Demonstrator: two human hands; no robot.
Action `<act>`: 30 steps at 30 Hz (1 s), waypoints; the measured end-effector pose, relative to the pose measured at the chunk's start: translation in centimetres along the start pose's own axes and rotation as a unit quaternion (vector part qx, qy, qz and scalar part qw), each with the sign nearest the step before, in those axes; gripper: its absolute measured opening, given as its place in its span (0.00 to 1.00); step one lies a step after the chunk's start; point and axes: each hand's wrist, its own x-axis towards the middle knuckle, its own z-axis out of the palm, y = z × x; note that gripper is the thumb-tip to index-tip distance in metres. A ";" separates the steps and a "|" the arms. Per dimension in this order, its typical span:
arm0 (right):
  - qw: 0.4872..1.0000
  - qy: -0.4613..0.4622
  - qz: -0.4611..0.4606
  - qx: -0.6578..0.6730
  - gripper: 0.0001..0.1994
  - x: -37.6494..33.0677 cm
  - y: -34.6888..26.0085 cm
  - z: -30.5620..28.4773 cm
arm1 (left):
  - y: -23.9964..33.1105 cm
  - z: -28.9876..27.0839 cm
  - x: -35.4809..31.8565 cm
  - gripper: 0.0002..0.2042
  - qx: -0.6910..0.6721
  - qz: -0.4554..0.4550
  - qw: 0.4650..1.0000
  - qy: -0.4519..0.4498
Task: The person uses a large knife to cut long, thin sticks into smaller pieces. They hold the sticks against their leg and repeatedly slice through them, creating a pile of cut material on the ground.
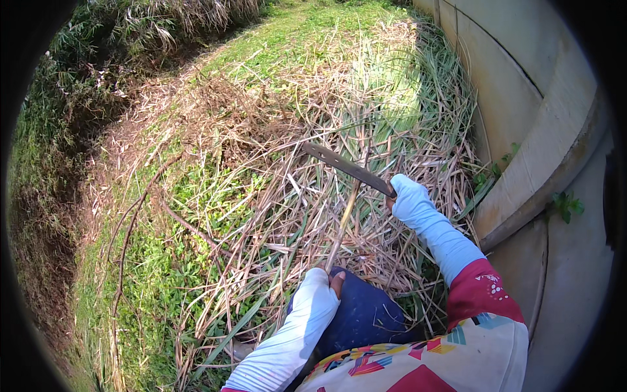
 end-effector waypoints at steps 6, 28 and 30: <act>0.999 -0.046 0.027 -0.006 0.12 -0.1 0.2 -0.4 | -0.5 1.1 0.4 0.23 -0.031 0.017 0.998 -0.051; 0.969 -0.215 0.083 -0.083 0.15 -0.6 4.4 0.8 | 3.0 7.4 11.2 0.22 -0.036 0.020 0.997 -0.061; 0.967 -0.224 0.061 -0.106 0.16 -0.5 6.2 1.5 | 2.1 8.0 11.0 0.20 -0.040 0.025 0.998 -0.050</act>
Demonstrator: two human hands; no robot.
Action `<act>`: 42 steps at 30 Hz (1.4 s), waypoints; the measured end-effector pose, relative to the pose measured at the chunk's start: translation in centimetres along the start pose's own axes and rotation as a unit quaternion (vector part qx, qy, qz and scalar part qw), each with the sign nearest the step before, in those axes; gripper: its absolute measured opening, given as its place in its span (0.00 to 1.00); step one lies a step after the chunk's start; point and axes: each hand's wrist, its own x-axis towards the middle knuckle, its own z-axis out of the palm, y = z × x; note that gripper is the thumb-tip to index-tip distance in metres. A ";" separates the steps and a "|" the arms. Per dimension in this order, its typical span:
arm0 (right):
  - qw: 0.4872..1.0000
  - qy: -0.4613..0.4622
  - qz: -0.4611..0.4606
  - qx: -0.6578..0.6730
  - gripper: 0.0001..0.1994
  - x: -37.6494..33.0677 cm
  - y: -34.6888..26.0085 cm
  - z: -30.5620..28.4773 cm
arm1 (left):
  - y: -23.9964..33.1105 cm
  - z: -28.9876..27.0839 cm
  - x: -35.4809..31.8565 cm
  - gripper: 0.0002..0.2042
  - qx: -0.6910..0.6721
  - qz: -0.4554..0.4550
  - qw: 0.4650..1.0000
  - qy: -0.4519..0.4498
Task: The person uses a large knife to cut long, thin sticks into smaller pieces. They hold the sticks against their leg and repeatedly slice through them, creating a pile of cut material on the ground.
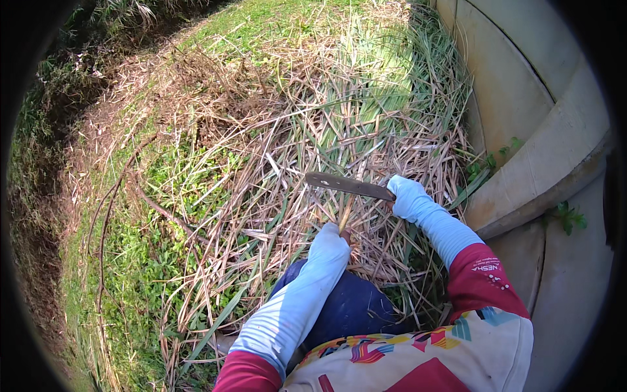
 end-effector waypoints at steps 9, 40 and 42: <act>0.993 -0.067 0.058 -0.075 0.11 2.0 0.9 -1.6 | -1.7 -1.3 -0.2 0.18 -0.056 -0.014 0.998 -0.005; 0.982 0.072 -0.021 0.172 0.16 -5.5 -5.1 -2.4 | -0.3 -5.4 -1.6 0.20 -0.032 -0.014 0.999 0.038; 0.988 0.077 0.020 0.132 0.16 -6.2 -6.6 -3.2 | -0.5 -5.3 -1.5 0.19 -0.036 -0.015 0.999 0.035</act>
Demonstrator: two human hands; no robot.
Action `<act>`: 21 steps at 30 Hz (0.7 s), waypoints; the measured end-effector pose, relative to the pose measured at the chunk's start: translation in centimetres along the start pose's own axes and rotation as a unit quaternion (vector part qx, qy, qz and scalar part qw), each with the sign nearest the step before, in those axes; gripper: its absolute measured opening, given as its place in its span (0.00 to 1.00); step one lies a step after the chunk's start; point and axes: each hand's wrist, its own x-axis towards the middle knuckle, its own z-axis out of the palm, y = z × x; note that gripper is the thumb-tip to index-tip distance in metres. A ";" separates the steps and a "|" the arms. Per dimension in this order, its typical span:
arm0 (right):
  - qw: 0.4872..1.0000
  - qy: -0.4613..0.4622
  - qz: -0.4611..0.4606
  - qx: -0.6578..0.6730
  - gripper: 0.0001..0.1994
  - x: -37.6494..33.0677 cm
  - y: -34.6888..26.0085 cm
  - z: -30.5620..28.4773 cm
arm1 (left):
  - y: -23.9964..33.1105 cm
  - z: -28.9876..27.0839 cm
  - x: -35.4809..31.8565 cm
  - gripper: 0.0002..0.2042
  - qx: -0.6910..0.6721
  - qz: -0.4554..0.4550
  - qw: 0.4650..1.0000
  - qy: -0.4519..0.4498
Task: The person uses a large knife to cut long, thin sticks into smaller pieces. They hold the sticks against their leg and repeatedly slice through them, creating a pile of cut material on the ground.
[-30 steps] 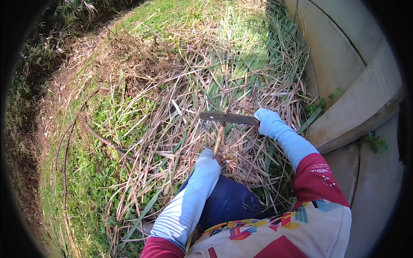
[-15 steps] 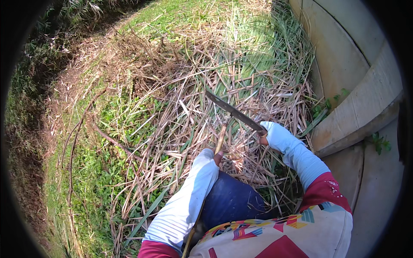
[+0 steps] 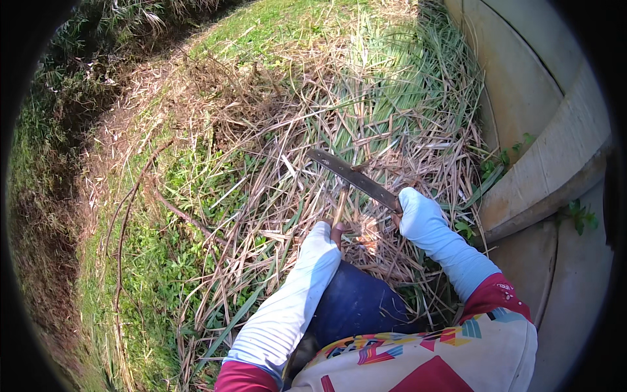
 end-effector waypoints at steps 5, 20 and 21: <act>0.998 -0.036 0.027 0.053 0.14 -0.8 0.5 0.8 | -0.8 0.8 0.5 0.17 0.058 0.033 0.997 0.032; 0.994 0.006 -0.069 0.081 0.18 -2.8 0.2 3.3 | -3.4 1.0 3.0 0.19 0.040 -0.006 0.999 -0.008; 0.992 0.010 -0.053 0.118 0.19 -2.9 0.8 3.8 | -2.9 0.7 2.7 0.21 -0.049 -0.028 0.997 -0.043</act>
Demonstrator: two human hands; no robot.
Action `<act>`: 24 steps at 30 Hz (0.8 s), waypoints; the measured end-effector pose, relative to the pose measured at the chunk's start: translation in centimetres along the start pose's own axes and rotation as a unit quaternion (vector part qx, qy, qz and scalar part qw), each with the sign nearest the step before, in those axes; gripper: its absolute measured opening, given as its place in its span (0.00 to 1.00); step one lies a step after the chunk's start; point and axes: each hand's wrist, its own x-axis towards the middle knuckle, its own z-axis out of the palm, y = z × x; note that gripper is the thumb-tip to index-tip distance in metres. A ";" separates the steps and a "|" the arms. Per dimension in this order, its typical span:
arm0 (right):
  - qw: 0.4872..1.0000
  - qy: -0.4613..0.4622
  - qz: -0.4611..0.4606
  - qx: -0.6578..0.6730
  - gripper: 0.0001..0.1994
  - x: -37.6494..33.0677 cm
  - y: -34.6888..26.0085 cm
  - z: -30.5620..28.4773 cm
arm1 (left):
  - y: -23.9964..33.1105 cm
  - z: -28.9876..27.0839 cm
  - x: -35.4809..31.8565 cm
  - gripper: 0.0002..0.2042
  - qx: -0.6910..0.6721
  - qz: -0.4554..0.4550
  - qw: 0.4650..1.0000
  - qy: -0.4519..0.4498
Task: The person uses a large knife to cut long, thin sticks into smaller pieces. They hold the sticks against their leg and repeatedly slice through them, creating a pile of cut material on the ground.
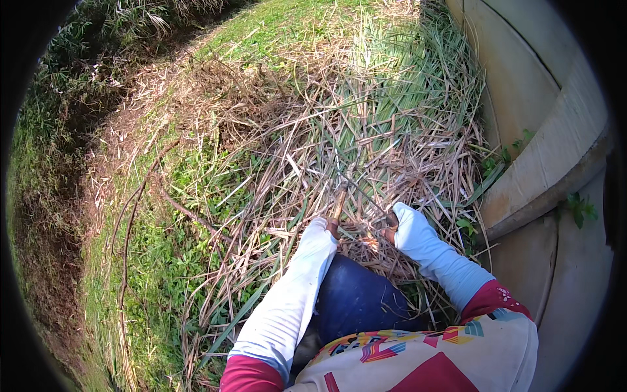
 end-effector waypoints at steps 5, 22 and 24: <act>0.996 -0.008 0.047 0.069 0.22 0.5 0.1 -0.4 | 0.4 -1.6 0.0 0.25 -0.404 -0.109 0.881 -0.220; 0.989 -0.067 -0.042 -0.125 0.18 5.3 -0.2 -3.9 | -1.0 -1.4 0.2 0.21 0.095 -0.022 0.995 -0.007; 0.987 -0.094 -0.036 -0.127 0.17 6.0 -0.4 -3.4 | -1.8 -0.9 -1.0 0.20 0.098 0.033 0.993 0.060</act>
